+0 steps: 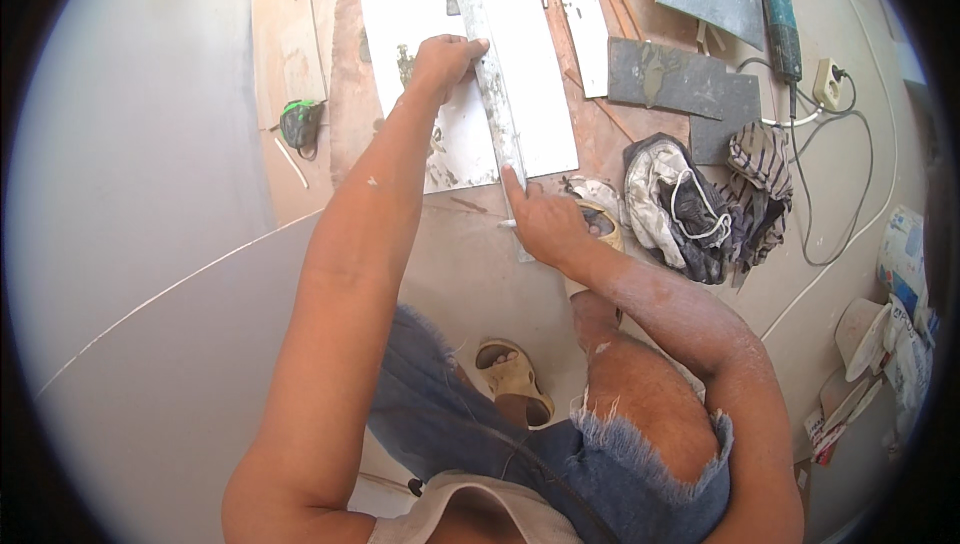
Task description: The person sits on the floor and cleans a rectangular tile with a cloth. They then measure and mark the tile using a tape measure, pencil, and straightedge. Finally, they use an angle grinder to cut the tile along the marked line.
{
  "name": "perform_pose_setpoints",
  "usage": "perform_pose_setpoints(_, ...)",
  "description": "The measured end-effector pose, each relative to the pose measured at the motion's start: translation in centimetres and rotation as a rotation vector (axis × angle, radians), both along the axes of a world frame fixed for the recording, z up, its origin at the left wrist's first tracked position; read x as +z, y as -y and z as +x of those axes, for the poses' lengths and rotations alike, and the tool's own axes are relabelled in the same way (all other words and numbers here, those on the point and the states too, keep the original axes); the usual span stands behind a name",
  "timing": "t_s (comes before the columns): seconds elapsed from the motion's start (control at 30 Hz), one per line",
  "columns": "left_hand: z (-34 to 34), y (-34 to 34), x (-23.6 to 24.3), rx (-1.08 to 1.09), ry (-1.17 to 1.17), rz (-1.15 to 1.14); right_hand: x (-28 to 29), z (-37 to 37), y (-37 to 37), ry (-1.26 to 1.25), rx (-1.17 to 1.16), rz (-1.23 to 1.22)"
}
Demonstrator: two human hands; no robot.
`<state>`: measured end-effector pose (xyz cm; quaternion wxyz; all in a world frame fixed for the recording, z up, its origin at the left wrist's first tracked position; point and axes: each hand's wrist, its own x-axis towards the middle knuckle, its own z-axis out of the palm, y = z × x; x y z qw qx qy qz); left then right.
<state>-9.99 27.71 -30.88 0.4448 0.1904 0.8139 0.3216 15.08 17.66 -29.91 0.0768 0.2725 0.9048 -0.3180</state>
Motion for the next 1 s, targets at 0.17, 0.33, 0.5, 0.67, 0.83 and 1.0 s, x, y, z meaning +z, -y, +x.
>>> perform_pose_setpoints(0.17, 0.7, 0.1, 1.2, -0.015, -0.038, -0.059, 2.4, 0.7, 0.7, 0.066, 0.097, -0.01)
perform_pose_setpoints(0.33, 0.7, -0.2, 0.8, 0.014, -0.017, -0.036, 2.7, 1.8, 2.4, 0.141, 0.206, -0.036)
perform_pose_setpoints(0.5, 0.5, -0.1, 0.4, 0.016, 0.008, -0.03, 1.7, 2.1, 2.7, 0.079, 0.251, -0.097)
perform_pose_setpoints(0.67, 0.1, -0.1, 0.3, -0.017, 0.011, -0.049, 1.3, 2.0, 2.8, 0.125, 0.257, -0.083)
perform_pose_setpoints(0.83, 0.5, 0.0, 0.6, -0.014, -0.004, -0.024, 1.5, 1.9, 2.6, 0.119, 0.226, -0.107)
perform_pose_setpoints(1.0, 0.5, 0.0, 0.6, -0.018, -0.013, -0.029, 1.7, 1.9, 2.4, 0.12, 0.227, -0.111)
